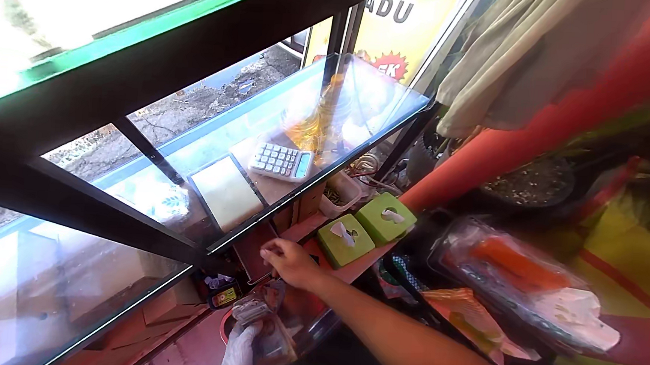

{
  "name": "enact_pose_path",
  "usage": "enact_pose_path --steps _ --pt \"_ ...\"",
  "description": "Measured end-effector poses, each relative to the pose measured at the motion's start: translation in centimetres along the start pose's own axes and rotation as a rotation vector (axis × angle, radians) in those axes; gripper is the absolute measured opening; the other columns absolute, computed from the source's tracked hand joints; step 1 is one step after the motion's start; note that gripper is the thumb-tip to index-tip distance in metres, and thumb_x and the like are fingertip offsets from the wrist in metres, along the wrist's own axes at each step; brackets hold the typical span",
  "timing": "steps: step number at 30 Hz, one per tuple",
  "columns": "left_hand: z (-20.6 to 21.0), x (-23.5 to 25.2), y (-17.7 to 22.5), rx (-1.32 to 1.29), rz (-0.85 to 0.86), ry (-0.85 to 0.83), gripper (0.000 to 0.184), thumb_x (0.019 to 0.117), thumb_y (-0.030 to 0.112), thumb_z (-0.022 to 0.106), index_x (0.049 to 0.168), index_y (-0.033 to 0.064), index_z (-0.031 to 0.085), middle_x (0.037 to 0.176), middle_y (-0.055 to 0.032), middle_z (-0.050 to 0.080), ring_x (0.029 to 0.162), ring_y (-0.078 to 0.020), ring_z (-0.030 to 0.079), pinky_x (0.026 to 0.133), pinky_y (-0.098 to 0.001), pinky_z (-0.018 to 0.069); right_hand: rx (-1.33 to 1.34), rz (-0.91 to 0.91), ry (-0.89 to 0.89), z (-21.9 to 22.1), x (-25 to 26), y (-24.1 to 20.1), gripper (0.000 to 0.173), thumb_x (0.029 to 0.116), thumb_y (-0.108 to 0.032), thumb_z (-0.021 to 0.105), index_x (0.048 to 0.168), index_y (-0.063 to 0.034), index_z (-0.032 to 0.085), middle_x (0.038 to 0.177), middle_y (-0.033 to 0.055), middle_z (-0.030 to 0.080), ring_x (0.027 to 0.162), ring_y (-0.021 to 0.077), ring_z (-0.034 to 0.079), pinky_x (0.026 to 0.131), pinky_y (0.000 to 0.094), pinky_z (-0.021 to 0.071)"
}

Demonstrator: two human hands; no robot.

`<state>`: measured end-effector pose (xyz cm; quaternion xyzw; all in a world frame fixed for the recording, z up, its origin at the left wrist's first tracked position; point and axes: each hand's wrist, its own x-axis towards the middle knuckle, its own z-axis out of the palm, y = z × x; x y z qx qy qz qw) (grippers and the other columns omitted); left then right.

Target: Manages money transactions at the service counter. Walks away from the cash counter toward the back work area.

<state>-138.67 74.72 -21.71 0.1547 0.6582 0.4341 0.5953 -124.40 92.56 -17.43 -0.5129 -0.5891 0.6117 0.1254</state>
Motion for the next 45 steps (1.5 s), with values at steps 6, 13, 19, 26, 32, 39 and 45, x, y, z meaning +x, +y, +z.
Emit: enact_pose_path --steps 6,13,19,26,32,39,45 --pt "-0.4 -1.4 1.4 -0.093 0.005 0.012 0.025 0.1002 0.011 0.052 0.118 -0.0003 0.066 0.103 -0.014 0.073 0.093 -0.0203 0.071 0.083 -0.0368 0.0596 0.609 0.205 0.064 2.8 7.3 -1.0 0.039 0.1108 -0.036 0.046 0.131 -0.0041 0.058 0.1 0.0107 0.075 0.074 0.0171 0.071 0.065 0.0307 0.0567" --pt "-1.8 -1.1 0.8 -0.335 -0.087 -0.092 0.025 0.1022 0.016 0.045 0.112 0.0029 0.063 0.09 -0.0115 0.073 0.079 -0.0181 0.071 0.07 -0.0355 0.061 0.672 0.161 0.218 3.5 6.7 -1.0 0.03 0.1092 -0.028 0.052 0.12 -0.0013 0.06 0.084 0.0119 0.073 0.065 0.0202 0.072 0.057 0.0313 0.0589" --pt "-3.2 0.2 0.8 -0.727 -0.147 -0.408 0.021 0.0855 0.02 0.065 0.099 0.0039 0.067 0.083 -0.0122 0.069 0.07 -0.0183 0.069 0.063 -0.0322 0.0588 0.633 0.139 0.179 3.8 0.2 3.7 0.028 0.1102 -0.024 0.048 0.113 0.0021 0.059 0.079 0.0138 0.072 0.065 0.0237 0.073 0.061 0.0354 0.0624" --pt "-2.7 0.7 1.3 -0.767 -0.109 -0.581 0.026 0.0853 0.02 0.072 0.104 0.0017 0.069 0.089 -0.0132 0.069 0.077 -0.0202 0.069 0.071 -0.0347 0.0592 0.439 0.058 -0.02 2.4 -7.0 4.6 0.029 0.1054 -0.03 0.059 0.115 -0.0027 0.06 0.092 0.009 0.075 0.074 0.0205 0.074 0.067 0.036 0.0631" --pt "1.4 -1.9 4.4 -0.127 0.069 -0.086 0.027 0.0941 0.008 0.059 0.119 -0.0023 0.063 0.097 -0.0143 0.073 0.086 -0.0194 0.071 0.078 -0.036 0.0611 0.231 -0.158 -0.041 3.2 -8.3 3.4 0.056 0.0889 -0.045 0.079 0.128 -0.0094 0.06 0.11 0.0037 0.069 0.095 0.0127 0.069 0.085 0.0331 0.0606" --pt "1.3 -3.3 6.3 0.074 0.244 -0.136 0.027 0.1048 0.012 0.051 0.12 -0.0032 0.068 0.107 -0.0121 0.075 0.099 -0.0168 0.073 0.092 -0.0342 0.0606 0.657 -0.059 -0.123 1.6 -7.2 4.6 0.033 0.1034 -0.026 0.064 0.126 -0.0023 0.064 0.111 0.0102 0.073 0.1 0.019 0.072 0.093 0.038 0.0602" --pt "2.3 -3.6 6.2 0.042 0.282 0.115 0.024 0.0839 0.0 0.078 0.107 -0.0024 0.072 0.094 -0.0123 0.077 0.087 -0.0186 0.076 0.081 -0.035 0.0649 0.736 -0.003 -0.16 1.8 -8.1 5.2 0.033 0.1019 -0.022 0.065 0.127 -0.0018 0.062 0.112 0.0114 0.073 0.101 0.0206 0.072 0.093 0.0397 0.0603"
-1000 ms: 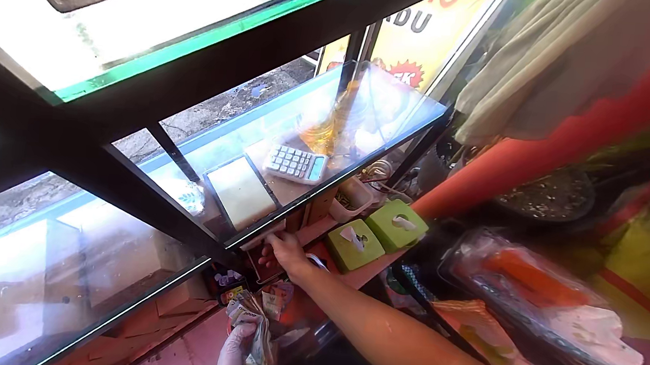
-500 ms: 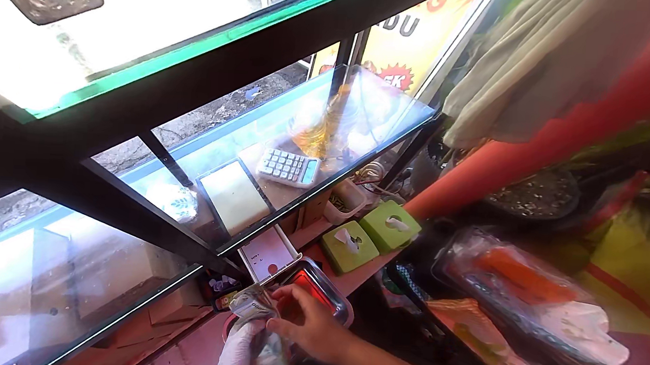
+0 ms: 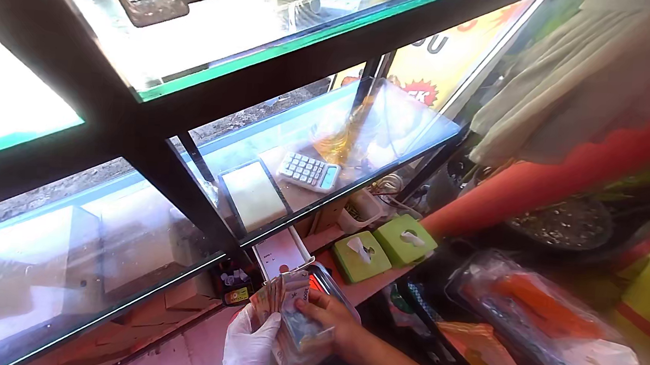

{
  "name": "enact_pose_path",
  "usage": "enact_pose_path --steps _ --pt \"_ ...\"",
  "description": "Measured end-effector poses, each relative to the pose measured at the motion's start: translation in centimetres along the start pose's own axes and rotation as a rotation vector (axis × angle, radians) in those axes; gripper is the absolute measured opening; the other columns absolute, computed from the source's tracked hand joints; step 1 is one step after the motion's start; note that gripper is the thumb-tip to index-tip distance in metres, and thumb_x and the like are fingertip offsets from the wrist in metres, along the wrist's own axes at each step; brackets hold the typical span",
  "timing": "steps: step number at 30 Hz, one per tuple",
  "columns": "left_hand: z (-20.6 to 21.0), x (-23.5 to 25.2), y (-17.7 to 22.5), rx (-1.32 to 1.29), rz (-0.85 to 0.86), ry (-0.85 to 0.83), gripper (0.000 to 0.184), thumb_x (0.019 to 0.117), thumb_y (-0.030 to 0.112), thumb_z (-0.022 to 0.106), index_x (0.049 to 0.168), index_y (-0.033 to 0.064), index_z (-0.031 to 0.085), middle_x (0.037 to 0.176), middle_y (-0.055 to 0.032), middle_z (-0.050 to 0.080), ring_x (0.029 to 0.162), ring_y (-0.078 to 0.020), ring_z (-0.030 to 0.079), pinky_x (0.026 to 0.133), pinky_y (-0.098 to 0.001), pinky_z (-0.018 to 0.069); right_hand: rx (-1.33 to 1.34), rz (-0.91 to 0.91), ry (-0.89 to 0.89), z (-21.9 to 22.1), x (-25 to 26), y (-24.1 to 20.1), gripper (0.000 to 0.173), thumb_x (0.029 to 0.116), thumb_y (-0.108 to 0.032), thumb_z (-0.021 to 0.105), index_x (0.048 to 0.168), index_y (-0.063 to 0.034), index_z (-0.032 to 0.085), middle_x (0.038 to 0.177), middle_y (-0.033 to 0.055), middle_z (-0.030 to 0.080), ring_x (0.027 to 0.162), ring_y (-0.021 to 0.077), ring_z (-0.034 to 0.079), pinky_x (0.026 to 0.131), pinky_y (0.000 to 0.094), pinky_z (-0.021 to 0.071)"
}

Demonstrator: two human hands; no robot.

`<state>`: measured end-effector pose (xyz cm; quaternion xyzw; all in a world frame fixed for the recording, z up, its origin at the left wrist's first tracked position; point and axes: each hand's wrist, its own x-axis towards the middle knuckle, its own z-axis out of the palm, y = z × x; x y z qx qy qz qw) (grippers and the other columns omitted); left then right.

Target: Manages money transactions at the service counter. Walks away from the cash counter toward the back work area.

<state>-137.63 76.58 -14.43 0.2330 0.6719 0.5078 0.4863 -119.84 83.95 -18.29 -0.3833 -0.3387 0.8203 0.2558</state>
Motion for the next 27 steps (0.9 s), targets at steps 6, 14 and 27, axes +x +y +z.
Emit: enact_pose_path --steps 6,14,27 --pt "0.0 -1.1 -0.4 -0.07 -0.06 -0.089 0.032 0.0945 0.01 0.067 0.123 -0.0046 0.062 0.105 -0.0116 0.075 0.096 -0.0148 0.073 0.089 -0.0308 0.0613 0.047 -0.002 -0.032 -0.2 -0.1 1.3 0.031 0.1006 -0.016 0.067 0.126 -0.0004 0.062 0.11 0.0115 0.073 0.098 0.0196 0.072 0.092 0.039 0.0602" --pt "-0.2 -1.2 -0.5 -0.082 -0.006 -0.038 0.02 0.1037 0.009 0.057 0.112 -0.0045 0.068 0.095 -0.0114 0.076 0.088 -0.0136 0.074 0.086 -0.0305 0.0625 0.128 -0.035 0.02 -0.4 -0.8 1.8 0.033 0.1029 -0.016 0.063 0.131 0.0002 0.06 0.113 0.0132 0.073 0.101 0.0219 0.073 0.093 0.0412 0.0607" --pt "-0.5 -0.5 -0.9 -0.134 0.013 0.003 0.018 0.1028 0.008 0.058 0.103 -0.0052 0.07 0.089 -0.012 0.076 0.083 -0.0141 0.074 0.081 -0.0296 0.0624 0.125 -0.082 0.107 -0.5 -1.3 2.4 0.036 0.1027 -0.016 0.063 0.133 0.0031 0.058 0.117 0.0172 0.072 0.105 0.0252 0.072 0.096 0.043 0.0596"
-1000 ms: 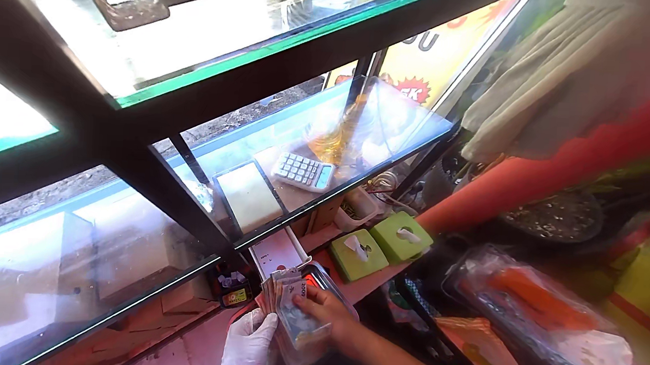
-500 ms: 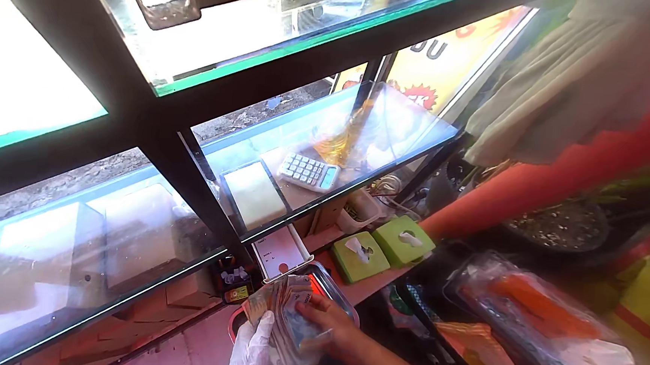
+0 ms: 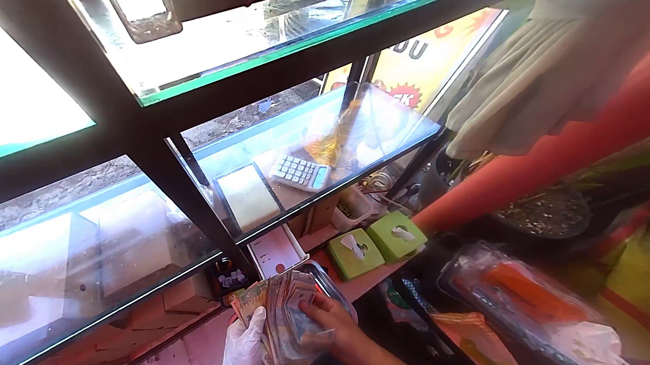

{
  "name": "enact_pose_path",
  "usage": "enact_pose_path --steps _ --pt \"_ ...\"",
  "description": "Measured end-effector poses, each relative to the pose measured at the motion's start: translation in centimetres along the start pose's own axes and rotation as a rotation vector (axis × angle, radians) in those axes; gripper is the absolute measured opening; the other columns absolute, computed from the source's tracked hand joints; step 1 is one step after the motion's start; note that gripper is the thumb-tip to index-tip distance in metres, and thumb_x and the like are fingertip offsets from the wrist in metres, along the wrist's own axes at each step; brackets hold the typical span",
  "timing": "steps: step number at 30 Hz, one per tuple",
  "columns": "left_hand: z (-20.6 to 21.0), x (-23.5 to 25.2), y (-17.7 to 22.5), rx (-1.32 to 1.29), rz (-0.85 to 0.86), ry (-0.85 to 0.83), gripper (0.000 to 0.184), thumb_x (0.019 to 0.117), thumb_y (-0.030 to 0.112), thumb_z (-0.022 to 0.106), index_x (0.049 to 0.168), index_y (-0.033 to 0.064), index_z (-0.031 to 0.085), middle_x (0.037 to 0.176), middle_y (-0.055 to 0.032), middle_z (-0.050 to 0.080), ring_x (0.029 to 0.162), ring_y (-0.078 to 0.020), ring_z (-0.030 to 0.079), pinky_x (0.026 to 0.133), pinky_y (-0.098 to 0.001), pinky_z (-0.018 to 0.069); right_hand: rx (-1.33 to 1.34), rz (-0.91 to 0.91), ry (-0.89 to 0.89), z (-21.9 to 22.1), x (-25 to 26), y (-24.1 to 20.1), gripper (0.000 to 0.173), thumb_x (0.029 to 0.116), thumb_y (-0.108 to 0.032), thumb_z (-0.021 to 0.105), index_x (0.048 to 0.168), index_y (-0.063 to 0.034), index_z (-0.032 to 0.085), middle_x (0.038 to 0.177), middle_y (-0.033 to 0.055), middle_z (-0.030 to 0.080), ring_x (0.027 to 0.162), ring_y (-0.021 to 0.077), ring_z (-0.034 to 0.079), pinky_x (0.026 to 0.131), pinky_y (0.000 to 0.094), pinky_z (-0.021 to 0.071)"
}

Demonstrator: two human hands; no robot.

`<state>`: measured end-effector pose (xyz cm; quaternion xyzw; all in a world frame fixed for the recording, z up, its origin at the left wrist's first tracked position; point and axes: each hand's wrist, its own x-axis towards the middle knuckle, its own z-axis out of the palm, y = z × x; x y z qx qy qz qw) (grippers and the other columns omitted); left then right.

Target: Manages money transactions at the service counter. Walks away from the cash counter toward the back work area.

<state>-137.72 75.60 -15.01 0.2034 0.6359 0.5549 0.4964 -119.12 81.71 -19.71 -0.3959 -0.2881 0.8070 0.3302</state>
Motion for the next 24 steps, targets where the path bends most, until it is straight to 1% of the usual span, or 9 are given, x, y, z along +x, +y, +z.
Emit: enact_pose_path --steps 2,4,6,8,10,12,15,21,24 --pt "0.2 0.1 0.0 0.017 -0.02 0.017 0.012 0.0959 0.004 0.068 0.102 -0.0058 0.072 0.09 -0.0136 0.076 0.084 -0.0163 0.075 0.081 -0.0317 0.0632 0.014 -0.003 -0.018 -0.2 0.0 0.2 0.037 0.1033 -0.017 0.062 0.134 0.0025 0.058 0.117 0.017 0.071 0.105 0.0252 0.072 0.096 0.0434 0.0595" --pt "0.2 0.2 -0.1 0.016 -0.028 0.026 0.013 0.0921 0.003 0.072 0.101 -0.0061 0.072 0.09 -0.0152 0.076 0.084 -0.0186 0.075 0.081 -0.0339 0.0637 0.04 0.01 -0.018 -0.3 0.0 0.3 0.034 0.1034 -0.017 0.062 0.132 0.0017 0.059 0.115 0.0161 0.072 0.102 0.0242 0.072 0.094 0.0428 0.0601" --pt "-0.2 0.4 -0.4 0.021 -0.012 0.009 0.016 0.0949 0.01 0.068 0.099 -0.004 0.072 0.088 -0.0132 0.076 0.083 -0.0176 0.074 0.08 -0.0333 0.0625 0.076 0.033 -0.012 -0.5 0.0 0.5 0.032 0.1032 -0.016 0.062 0.13 0.0012 0.059 0.113 0.0158 0.072 0.101 0.0241 0.072 0.093 0.0431 0.0603" --pt "-0.8 0.6 -1.0 0.021 0.04 -0.025 0.029 0.0972 0.021 0.056 0.104 -0.0032 0.069 0.091 -0.012 0.075 0.087 -0.0162 0.073 0.084 -0.033 0.0615 0.123 0.052 -0.004 -0.5 -0.1 0.6 0.031 0.1033 -0.016 0.061 0.13 0.0009 0.059 0.112 0.0157 0.072 0.1 0.0241 0.072 0.092 0.0435 0.0607" --pt "-0.7 0.5 -0.9 0.014 0.05 -0.02 0.029 0.101 0.018 0.052 0.107 -0.005 0.068 0.093 -0.0125 0.075 0.088 -0.0159 0.073 0.085 -0.032 0.0612 0.156 0.067 -0.017 -0.7 -0.2 0.7 0.031 0.1042 -0.016 0.059 0.131 -0.0002 0.059 0.112 0.0154 0.072 0.101 0.0238 0.072 0.092 0.0438 0.0605" --pt "-0.2 0.4 -0.4 0.022 0.016 0.024 0.019 0.1025 0.009 0.057 0.104 -0.0063 0.069 0.09 -0.012 0.075 0.084 -0.015 0.074 0.082 -0.0304 0.0622 0.183 0.082 -0.031 -0.9 -0.2 0.8 0.03 0.1047 -0.016 0.058 0.131 -0.0014 0.059 0.113 0.015 0.072 0.101 0.0237 0.072 0.092 0.0437 0.0604" --pt "0.1 0.4 -0.3 0.104 -0.002 0.072 0.008 0.0937 0.0 0.069 0.099 -0.004 0.072 0.084 -0.0086 0.076 0.078 -0.0118 0.073 0.076 -0.029 0.0625 0.198 0.082 -0.054 -1.1 -0.2 1.0 0.032 0.1041 -0.016 0.059 0.132 -0.002 0.058 0.114 0.0148 0.072 0.102 0.0239 0.072 0.093 0.0439 0.0601" --pt "-0.4 0.8 -1.5 0.12 -0.03 0.053 0.022 0.0778 0.001 0.086 0.096 -0.0028 0.074 0.082 -0.0118 0.077 0.075 -0.0168 0.075 0.072 -0.0337 0.0647 0.2 0.086 -0.073 -1.4 0.0 1.6 0.042 0.0982 -0.014 0.069 0.135 0.0 0.055 0.118 0.0179 0.07 0.106 0.0271 0.071 0.096 0.0469 0.0592" --pt "-0.8 1.2 -2.7 0.122 -0.062 0.064 0.025 0.0755 0.004 0.088 0.095 -0.0031 0.074 0.082 -0.0134 0.076 0.074 -0.0198 0.075 0.071 -0.0359 0.0652 0.221 0.107 -0.053 -1.6 0.1 2.0 0.045 0.0958 -0.013 0.072 0.136 0.0006 0.056 0.119 0.0193 0.07 0.106 0.0285 0.071 0.096 0.0479 0.0592"
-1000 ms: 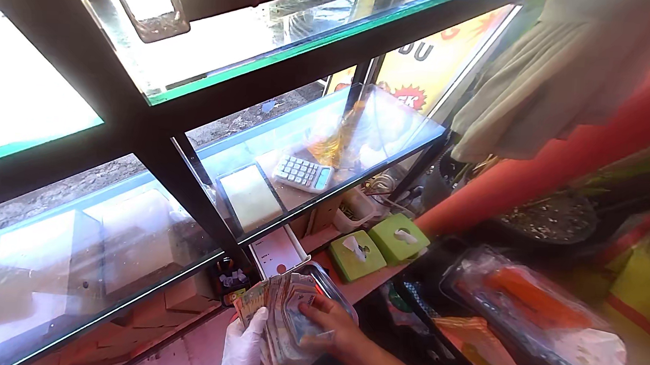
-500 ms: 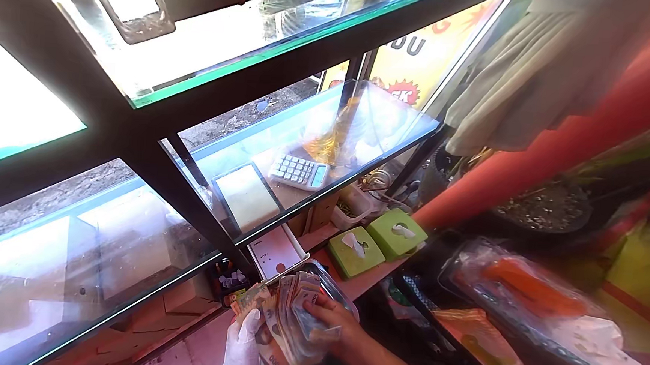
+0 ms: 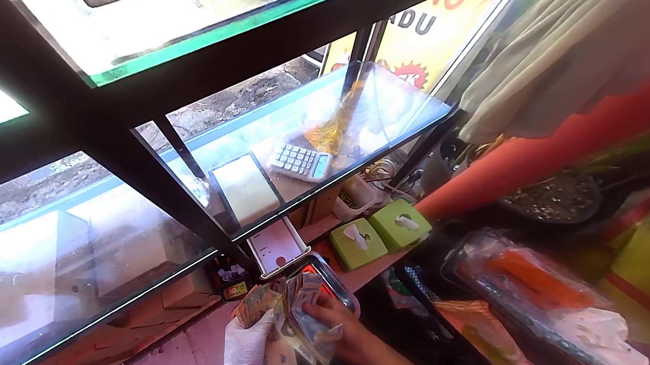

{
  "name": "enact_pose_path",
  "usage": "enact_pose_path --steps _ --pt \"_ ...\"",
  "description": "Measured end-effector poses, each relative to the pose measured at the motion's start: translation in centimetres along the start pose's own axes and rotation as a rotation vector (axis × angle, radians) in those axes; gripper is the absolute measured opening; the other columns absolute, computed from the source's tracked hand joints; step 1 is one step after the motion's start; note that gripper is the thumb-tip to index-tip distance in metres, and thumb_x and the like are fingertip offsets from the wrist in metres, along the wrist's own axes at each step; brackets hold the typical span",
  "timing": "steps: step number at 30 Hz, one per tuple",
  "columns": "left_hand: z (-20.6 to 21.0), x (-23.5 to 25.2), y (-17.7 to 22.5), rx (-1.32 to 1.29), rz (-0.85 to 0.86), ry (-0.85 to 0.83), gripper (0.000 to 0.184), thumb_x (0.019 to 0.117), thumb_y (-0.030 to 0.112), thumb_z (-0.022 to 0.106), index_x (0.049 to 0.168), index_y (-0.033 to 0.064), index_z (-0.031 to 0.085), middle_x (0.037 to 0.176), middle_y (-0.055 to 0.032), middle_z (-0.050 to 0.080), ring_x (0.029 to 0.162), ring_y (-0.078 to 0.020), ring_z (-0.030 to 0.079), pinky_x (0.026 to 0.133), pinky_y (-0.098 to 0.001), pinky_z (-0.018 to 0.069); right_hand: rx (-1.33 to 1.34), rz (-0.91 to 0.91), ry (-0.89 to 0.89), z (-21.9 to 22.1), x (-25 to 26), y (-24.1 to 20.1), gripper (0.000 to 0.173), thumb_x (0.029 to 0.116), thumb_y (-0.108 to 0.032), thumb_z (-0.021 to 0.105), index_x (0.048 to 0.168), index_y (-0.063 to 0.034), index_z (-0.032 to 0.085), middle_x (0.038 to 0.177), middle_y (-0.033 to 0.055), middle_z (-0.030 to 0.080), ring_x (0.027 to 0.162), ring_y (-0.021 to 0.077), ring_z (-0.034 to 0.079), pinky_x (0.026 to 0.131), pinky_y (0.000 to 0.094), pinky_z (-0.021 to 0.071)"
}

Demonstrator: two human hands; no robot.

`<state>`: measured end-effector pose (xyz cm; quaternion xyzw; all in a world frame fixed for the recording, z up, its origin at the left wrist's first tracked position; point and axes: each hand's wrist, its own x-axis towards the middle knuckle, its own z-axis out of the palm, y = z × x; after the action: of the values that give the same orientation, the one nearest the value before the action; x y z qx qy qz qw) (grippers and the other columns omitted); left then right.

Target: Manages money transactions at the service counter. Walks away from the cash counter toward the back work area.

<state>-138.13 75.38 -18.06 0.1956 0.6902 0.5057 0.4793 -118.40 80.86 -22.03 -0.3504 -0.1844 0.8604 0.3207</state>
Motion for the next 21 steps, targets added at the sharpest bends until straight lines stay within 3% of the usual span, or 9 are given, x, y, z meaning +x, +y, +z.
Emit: enact_pose_path --steps 3,8,12,16,18,21 --pt "-0.2 0.5 -1.0 0.003 -0.024 0.019 0.028 0.077 0.007 0.089 0.098 -0.0037 0.073 0.084 -0.0144 0.077 0.076 -0.0216 0.076 0.073 -0.0378 0.066 -0.006 0.011 0.007 -0.1 0.1 0.5 0.047 0.0941 -0.012 0.074 0.135 0.001 0.054 0.118 0.0185 0.071 0.106 0.0279 0.071 0.096 0.0471 0.0594" --pt "-0.5 0.2 -0.9 -0.015 -0.044 -0.067 0.018 0.0994 0.011 0.064 0.107 -0.0049 0.07 0.091 -0.011 0.076 0.086 -0.0142 0.074 0.084 -0.0317 0.0623 -0.117 0.044 0.091 0.8 0.2 1.4 0.054 0.0892 -0.007 0.079 0.135 0.0016 0.052 0.116 0.0179 0.072 0.104 0.0286 0.073 0.094 0.0466 0.0613" --pt "-0.7 0.1 -0.7 -0.019 -0.043 -0.094 0.024 0.1038 0.015 0.057 0.113 -0.0055 0.066 0.096 -0.0098 0.075 0.09 -0.0109 0.072 0.087 -0.0288 0.0604 -0.113 0.058 0.138 1.0 0.1 1.0 0.05 0.0896 -0.007 0.077 0.133 0.0005 0.054 0.113 0.0168 0.073 0.101 0.0269 0.074 0.091 0.045 0.0623" --pt "-0.2 -0.1 -0.1 -0.009 -0.065 -0.037 0.02 0.0954 0.005 0.069 0.112 -0.0064 0.067 0.094 -0.0123 0.076 0.086 -0.0151 0.074 0.082 -0.0323 0.0634 -0.046 0.035 0.159 1.0 0.1 0.9 0.047 0.0924 -0.005 0.073 0.135 0.0017 0.053 0.115 0.0179 0.072 0.103 0.0271 0.073 0.093 0.0452 0.0613" --pt "0.0 0.0 -0.5 0.015 -0.024 0.021 0.02 0.0876 0.002 0.077 0.104 -0.006 0.07 0.086 -0.0142 0.075 0.077 -0.0188 0.074 0.073 -0.0349 0.0641 -0.041 0.038 0.167 1.1 0.2 1.1 0.045 0.0925 -0.005 0.073 0.134 0.002 0.055 0.116 0.0181 0.072 0.104 0.0272 0.072 0.094 0.0448 0.0609" --pt "0.2 -0.2 -0.2 0.049 0.058 0.091 0.026 0.0773 -0.001 0.085 0.099 -0.004 0.072 0.085 -0.0119 0.077 0.079 -0.0162 0.075 0.076 -0.0329 0.0647 -0.001 0.063 0.168 1.4 0.0 1.2 0.038 0.0947 -0.005 0.069 0.13 0.0011 0.057 0.113 0.0174 0.072 0.102 0.0262 0.073 0.092 0.0442 0.0611"
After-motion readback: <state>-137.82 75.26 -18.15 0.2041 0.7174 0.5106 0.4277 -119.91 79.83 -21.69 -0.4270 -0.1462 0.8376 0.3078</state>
